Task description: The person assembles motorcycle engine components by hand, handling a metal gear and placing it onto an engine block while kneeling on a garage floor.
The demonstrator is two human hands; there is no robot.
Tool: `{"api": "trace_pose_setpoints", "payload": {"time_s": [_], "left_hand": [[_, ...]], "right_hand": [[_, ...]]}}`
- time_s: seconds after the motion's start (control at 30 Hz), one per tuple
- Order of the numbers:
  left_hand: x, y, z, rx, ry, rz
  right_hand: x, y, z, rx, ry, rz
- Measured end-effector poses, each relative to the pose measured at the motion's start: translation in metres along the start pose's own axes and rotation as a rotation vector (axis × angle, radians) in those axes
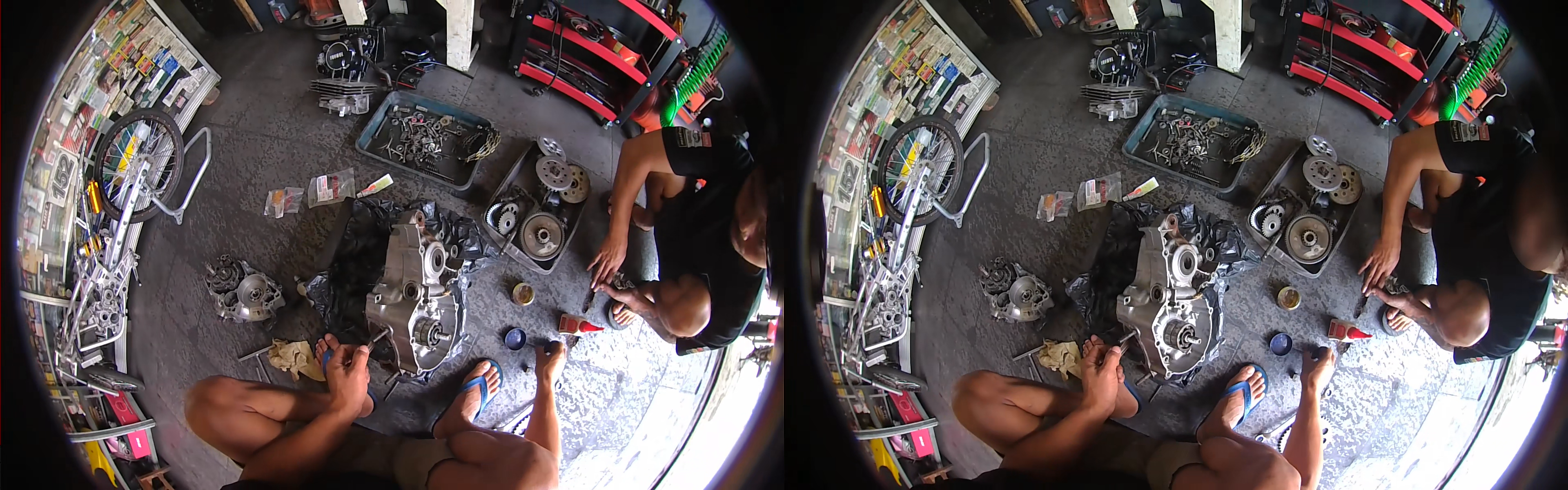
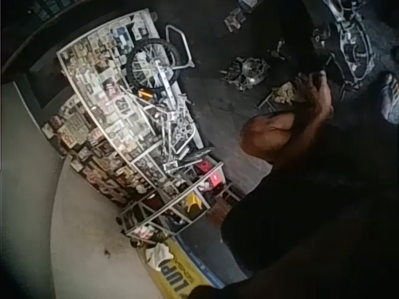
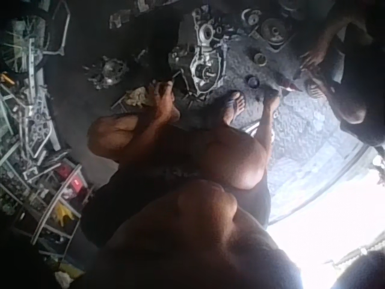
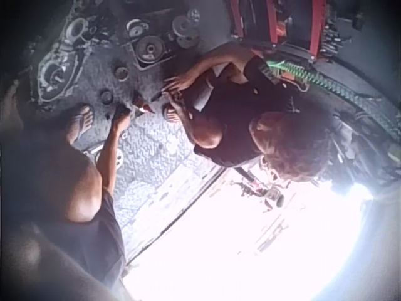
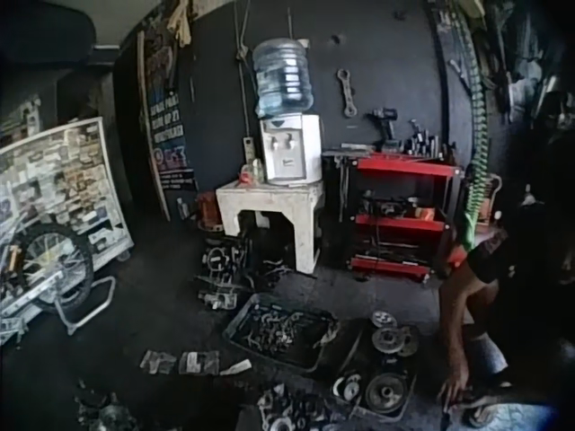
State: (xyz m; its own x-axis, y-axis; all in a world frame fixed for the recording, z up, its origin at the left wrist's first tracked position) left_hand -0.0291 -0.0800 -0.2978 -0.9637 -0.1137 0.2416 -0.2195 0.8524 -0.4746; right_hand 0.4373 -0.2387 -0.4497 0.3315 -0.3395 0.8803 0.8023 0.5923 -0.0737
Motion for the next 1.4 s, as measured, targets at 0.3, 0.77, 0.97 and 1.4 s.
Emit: {"api": "trace_pose_setpoints", "payload": {"time_s": [0.3,0.77,0.97,1.4], "left_hand": [[0.002,0.000,0.006,0.020,0.020,-0.007],[0.000,-0.002,0.007,0.037,-0.024,0.033],[-0.005,-0.003,0.006,0.054,-0.088,0.031],[0.003,0.000,0.016,0.068,-0.018,0.009]], "right_hand": [[0.041,-0.052,0.205,0.185,0.661,0.537],[0.040,-0.091,0.325,0.576,0.374,0.807],[0.030,-0.092,0.324,0.581,0.409,0.776],[0.077,-0.077,0.300,0.522,0.449,0.724]]}}
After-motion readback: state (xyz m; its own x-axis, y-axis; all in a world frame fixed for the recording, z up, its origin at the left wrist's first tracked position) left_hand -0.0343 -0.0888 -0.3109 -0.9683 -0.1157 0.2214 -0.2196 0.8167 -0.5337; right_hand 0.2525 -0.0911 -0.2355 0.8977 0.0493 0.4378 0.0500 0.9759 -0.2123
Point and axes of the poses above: each hand's wrist, its own y-axis towards the middle knuckle, its own x-axis out of the back of the hand, z = x × y, the point moved 6 cm from there along y, towards the middle knuckle
